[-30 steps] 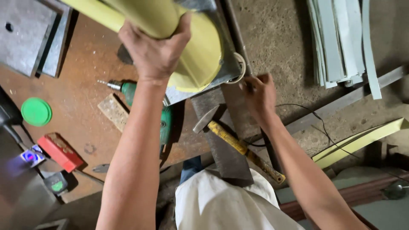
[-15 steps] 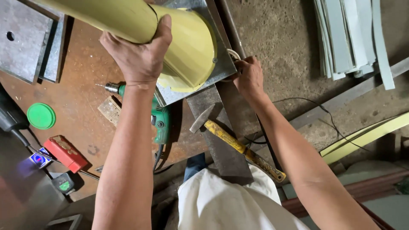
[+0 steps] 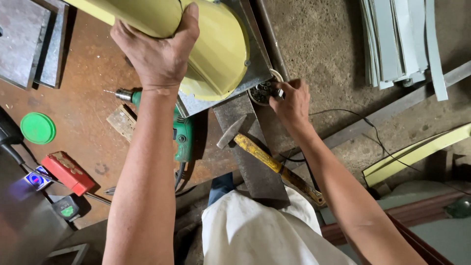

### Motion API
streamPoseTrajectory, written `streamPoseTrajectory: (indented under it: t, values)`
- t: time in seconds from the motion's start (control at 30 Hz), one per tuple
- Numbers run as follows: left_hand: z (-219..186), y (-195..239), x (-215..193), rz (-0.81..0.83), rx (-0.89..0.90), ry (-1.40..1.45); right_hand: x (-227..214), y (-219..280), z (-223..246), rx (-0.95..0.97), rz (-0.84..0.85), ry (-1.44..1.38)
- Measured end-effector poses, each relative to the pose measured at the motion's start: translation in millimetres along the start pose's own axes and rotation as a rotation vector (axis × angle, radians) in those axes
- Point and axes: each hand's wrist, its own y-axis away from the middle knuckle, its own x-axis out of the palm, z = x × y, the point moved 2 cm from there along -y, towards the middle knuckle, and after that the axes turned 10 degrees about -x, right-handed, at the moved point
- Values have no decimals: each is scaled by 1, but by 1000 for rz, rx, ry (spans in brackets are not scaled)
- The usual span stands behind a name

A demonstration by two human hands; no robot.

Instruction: The person holds a yellow funnel-shaped cone against a metal plate on the workbench and hammers around its edge with a mallet to seat it. They then pick small fasteners from a cup, handle a small packet, and fit a metal ring onto the cone's pipe by hand.

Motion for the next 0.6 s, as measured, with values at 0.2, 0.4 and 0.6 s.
streamPoseTrajectory:
  t: [0.2,0.4,0.6]
  values:
    - [-8,-4,-3,-82,183,-149,4,-7,12,-159,-137,200]
    - [-14,-13,-4,71,-165,402,5,-4,16,-240,-169,194]
    - [-26,-16,-9,106,-99,626,18,10,-15,-183,-141,75]
